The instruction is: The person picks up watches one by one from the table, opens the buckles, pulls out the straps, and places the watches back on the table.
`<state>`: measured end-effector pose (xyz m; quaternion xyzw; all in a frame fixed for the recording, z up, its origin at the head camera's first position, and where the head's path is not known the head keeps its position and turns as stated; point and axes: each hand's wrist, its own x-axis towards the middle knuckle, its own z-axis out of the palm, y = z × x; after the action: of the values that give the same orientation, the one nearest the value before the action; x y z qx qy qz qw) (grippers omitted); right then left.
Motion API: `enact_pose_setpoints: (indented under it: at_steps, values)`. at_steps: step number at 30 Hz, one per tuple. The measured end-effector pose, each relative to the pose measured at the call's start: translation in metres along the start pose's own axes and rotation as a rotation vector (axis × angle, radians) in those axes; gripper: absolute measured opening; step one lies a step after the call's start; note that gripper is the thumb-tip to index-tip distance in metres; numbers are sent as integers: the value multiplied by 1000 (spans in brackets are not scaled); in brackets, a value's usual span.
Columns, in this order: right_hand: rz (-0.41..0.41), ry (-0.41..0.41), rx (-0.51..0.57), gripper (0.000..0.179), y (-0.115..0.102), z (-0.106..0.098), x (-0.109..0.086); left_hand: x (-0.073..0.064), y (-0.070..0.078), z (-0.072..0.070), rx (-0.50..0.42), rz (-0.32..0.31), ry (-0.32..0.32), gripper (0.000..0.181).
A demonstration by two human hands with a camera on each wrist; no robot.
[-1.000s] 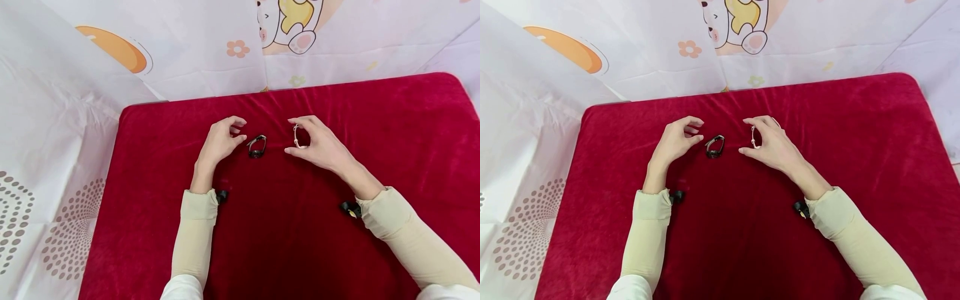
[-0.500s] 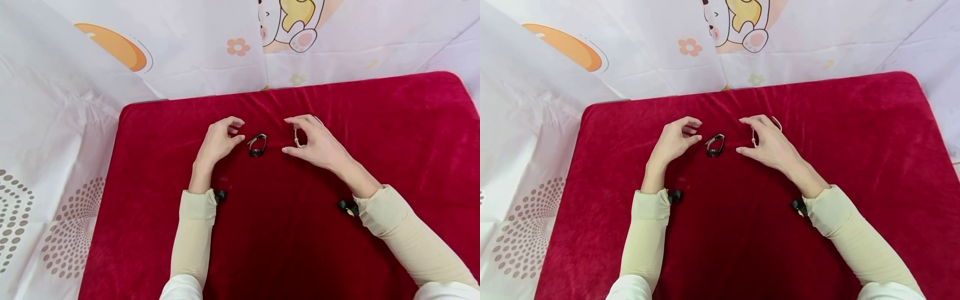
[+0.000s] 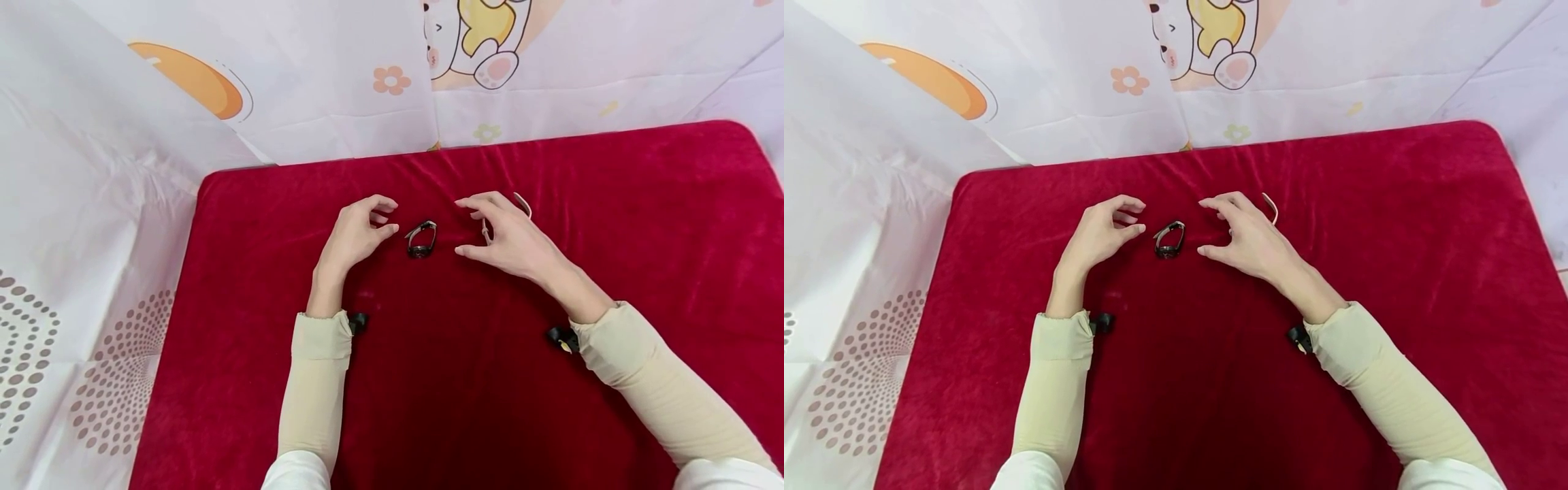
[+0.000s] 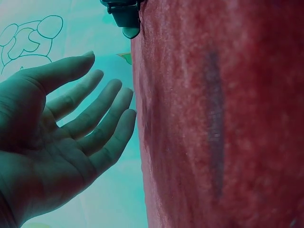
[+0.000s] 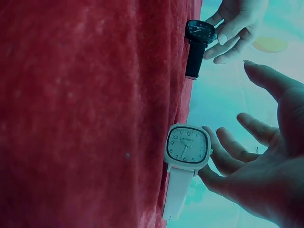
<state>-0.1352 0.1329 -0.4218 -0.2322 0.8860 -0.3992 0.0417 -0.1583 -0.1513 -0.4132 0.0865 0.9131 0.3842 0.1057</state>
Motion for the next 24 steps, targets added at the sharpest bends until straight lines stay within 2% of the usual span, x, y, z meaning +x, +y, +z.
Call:
enact_pose_setpoints:
  at_steps: [10,16,24]
  values:
    - [13,-5,-25,65,-2,1,1,2,1,3,-4,-2,-6,34]
    - [48,1,-10,72,-3,3,0,4,3,4,-43,3,-15,34]
    - [44,-16,35,75,-5,10,7,2,0,6,-91,-8,-23,33]
